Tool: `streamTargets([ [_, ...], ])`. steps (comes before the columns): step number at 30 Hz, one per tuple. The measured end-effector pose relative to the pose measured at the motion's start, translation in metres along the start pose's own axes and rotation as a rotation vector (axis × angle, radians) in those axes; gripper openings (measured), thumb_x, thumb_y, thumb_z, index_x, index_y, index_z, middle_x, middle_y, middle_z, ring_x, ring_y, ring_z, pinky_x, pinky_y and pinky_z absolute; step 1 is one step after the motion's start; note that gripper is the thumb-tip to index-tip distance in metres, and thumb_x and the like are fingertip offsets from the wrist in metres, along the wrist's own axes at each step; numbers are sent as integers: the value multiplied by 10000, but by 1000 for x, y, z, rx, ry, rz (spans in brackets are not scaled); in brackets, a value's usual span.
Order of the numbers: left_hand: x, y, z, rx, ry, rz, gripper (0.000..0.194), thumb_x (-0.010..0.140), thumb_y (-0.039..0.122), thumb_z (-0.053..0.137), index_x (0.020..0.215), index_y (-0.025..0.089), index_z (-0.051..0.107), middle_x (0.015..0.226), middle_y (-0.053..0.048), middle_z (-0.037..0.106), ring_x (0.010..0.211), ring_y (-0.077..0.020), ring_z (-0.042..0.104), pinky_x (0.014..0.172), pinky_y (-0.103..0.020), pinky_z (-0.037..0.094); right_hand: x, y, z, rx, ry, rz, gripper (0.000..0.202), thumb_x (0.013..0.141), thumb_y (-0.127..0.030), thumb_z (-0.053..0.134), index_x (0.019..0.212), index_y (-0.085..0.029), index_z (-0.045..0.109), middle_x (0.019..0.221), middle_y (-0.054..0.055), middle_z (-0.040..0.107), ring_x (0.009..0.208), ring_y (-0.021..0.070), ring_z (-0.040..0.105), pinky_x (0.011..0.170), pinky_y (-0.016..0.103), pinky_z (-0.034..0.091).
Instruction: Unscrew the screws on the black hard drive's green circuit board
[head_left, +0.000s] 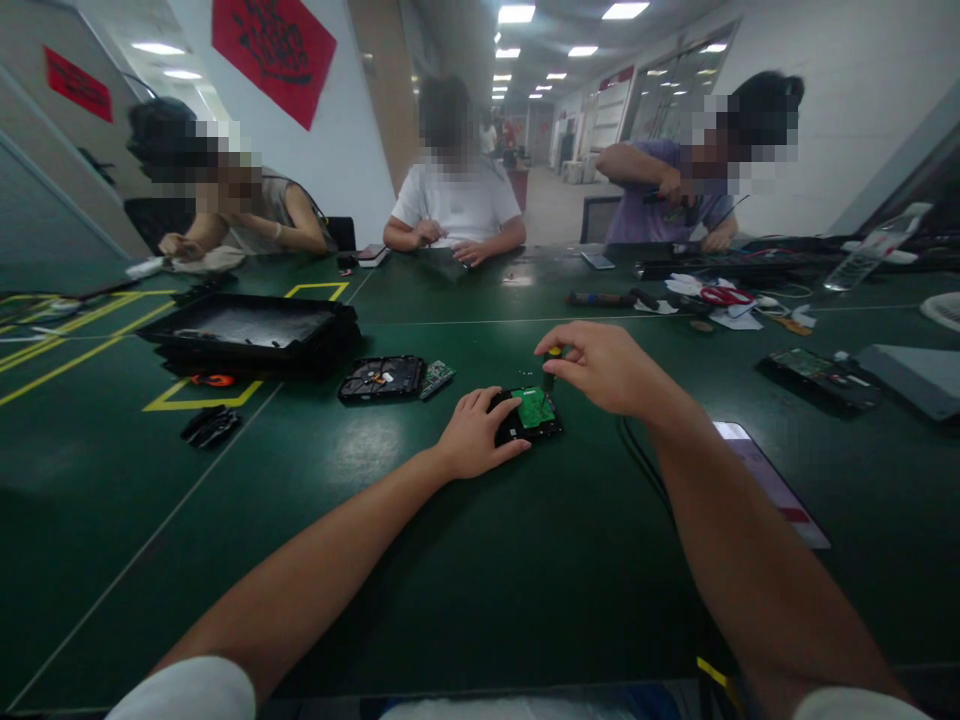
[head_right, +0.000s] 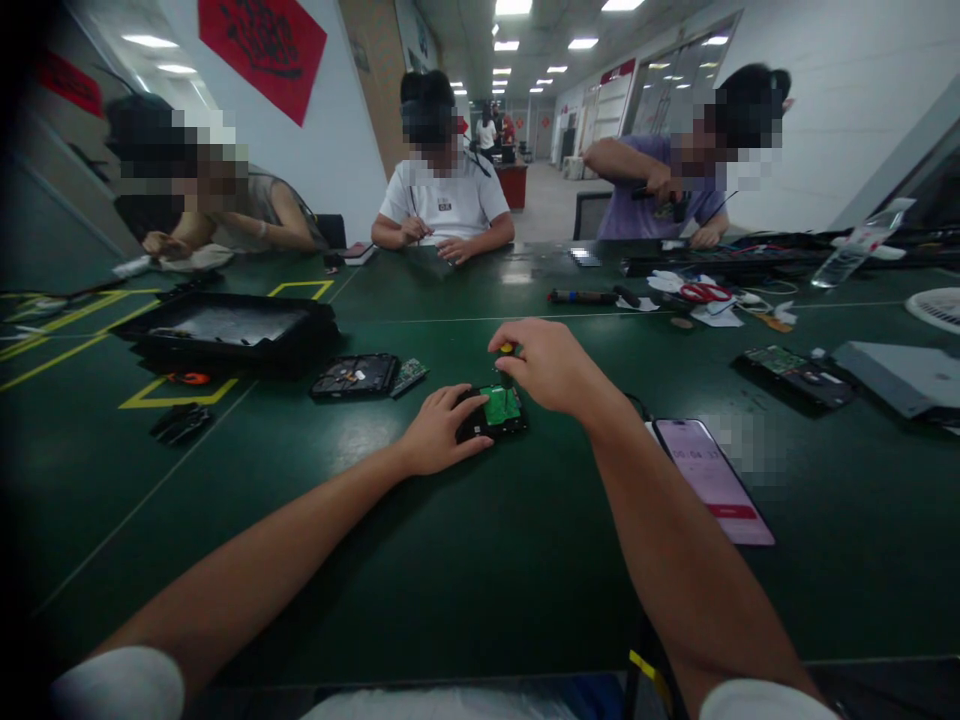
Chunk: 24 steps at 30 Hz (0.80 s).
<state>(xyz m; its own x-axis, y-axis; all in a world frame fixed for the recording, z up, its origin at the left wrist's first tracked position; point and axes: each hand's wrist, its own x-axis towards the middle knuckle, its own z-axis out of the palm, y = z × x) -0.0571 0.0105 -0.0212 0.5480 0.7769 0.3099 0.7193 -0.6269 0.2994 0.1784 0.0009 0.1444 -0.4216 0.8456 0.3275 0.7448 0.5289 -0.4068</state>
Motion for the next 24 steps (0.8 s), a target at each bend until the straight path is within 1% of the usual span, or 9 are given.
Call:
streamTargets([
  [3,0,0,-1,11,-1,8,781,912,729,625,1542,280,523,1581,-159,455,1439,-407,438,1197,-616,373,0,-1,-1,-6,-33,2,284,909,-171,606,1105,-247,796,1089,33,798,854,193,696,795,302,486],
  [6,-1,1,-2,18,-4,12,793,920,725,617,1544,245,525,1572,-182,460,1438,-416,437,1195,-616,373,1,-3,0,-18,-27,31,225,962,-269,601,1074,-231,793,1005,34,801,822,194,683,764,302,468],
  [9,-1,2,-2,5,1,12,792,918,730,618,1540,248,530,1573,-183,461,1438,-422,435,1190,-625,373,1,-4,2,-10,0,51,248,1010,-340,560,1004,-214,772,977,45,794,808,191,674,746,303,457],
  [11,-1,2,-2,-3,3,12,786,915,730,622,1539,262,530,1577,-175,460,1438,-422,435,1187,-632,373,1,-4,2,-5,17,82,214,996,-326,580,1031,-208,755,980,54,788,810,193,674,742,304,461],
  [13,-1,1,-1,-5,-1,10,781,917,729,620,1546,276,520,1583,-165,456,1442,-417,431,1191,-631,370,0,-4,2,-8,34,125,182,952,-332,649,1036,-199,742,965,68,781,820,206,678,742,311,473],
  [17,-1,0,0,6,-7,5,793,919,736,611,1559,279,505,1591,-160,446,1449,-411,425,1201,-620,361,-1,-5,0,29,39,150,181,903,-377,726,917,-197,723,898,71,772,812,219,694,746,321,495],
  [19,-1,-1,0,14,-7,3,798,917,737,613,1558,272,508,1591,-163,444,1447,-410,425,1202,-615,361,-1,-6,-1,71,24,126,156,918,-357,710,921,-202,729,872,53,774,791,210,708,745,314,500],
  [21,-1,-2,0,20,-8,3,798,914,738,617,1556,277,508,1591,-158,444,1446,-407,427,1201,-612,364,-2,-6,-2,108,8,112,119,936,-288,668,970,-205,745,832,31,769,750,193,719,740,302,502],
  [24,-1,-1,0,22,-9,2,795,910,742,620,1552,287,511,1582,-150,458,1441,-403,432,1200,-612,367,-1,-6,-2,149,-4,120,165,946,-211,611,1022,-198,757,782,18,758,689,174,715,725,289,502],
])
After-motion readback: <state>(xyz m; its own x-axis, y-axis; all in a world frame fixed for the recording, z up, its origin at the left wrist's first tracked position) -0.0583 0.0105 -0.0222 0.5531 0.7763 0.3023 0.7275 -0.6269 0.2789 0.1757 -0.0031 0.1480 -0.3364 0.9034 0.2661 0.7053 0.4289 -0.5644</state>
